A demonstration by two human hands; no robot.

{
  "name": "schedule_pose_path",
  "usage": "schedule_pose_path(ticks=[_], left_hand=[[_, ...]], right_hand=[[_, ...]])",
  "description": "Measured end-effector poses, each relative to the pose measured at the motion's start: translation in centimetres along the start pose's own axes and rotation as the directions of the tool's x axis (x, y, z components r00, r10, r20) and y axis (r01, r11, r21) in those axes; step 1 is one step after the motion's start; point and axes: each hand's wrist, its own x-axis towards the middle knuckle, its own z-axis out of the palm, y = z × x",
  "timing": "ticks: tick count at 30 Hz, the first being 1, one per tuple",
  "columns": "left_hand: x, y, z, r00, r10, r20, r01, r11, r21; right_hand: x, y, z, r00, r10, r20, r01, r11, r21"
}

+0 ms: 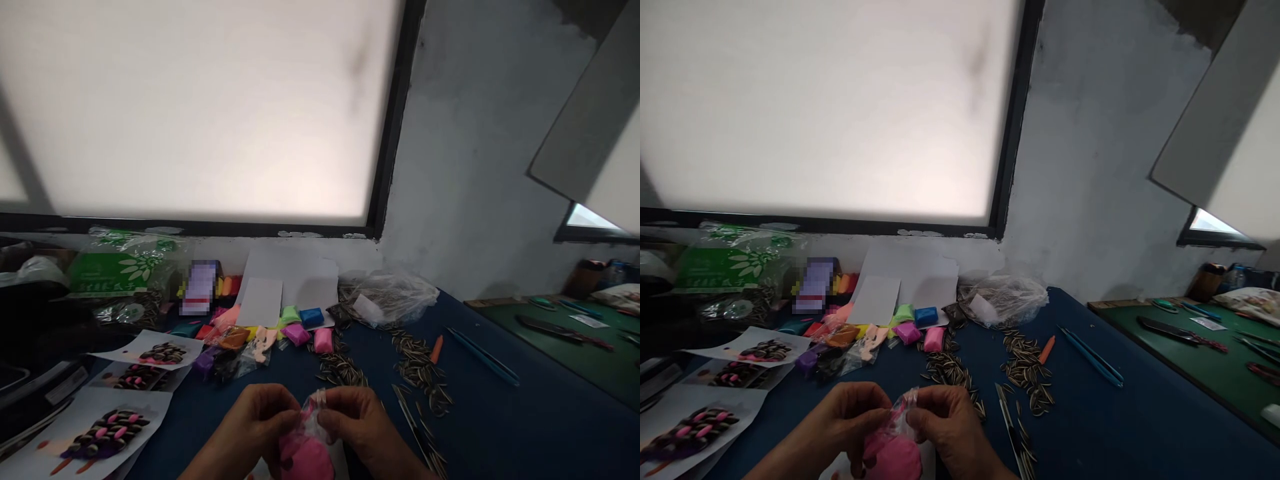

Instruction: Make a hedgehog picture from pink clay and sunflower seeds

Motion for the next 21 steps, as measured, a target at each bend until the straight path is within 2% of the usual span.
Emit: schedule_pose_path(ticks=[8, 14, 21], left_hand=[[0.3, -0.6, 0.2, 0.997, 0.077, -0.004, -0.077, 0.997, -0.005], [0.7, -1.8, -0.7, 0.98, 0.192, -0.052, -0.193, 0.981, -0.034], [0.6, -1.8, -0.3, 0.989, 0.146, -0.03, -0.146, 0.989, -0.032]], right_hand=[[0.0, -0.1, 0.2, 0.999, -0.032, 0.019, 0.032, 0.999, -0.021], [0.0, 0.8, 0.1, 0.994, -0.04, -0.106, 0.024, 0.988, -0.153], [0.1, 1.1, -0.2, 0.995, -0.015, -0.098, 0.005, 0.995, -0.104]])
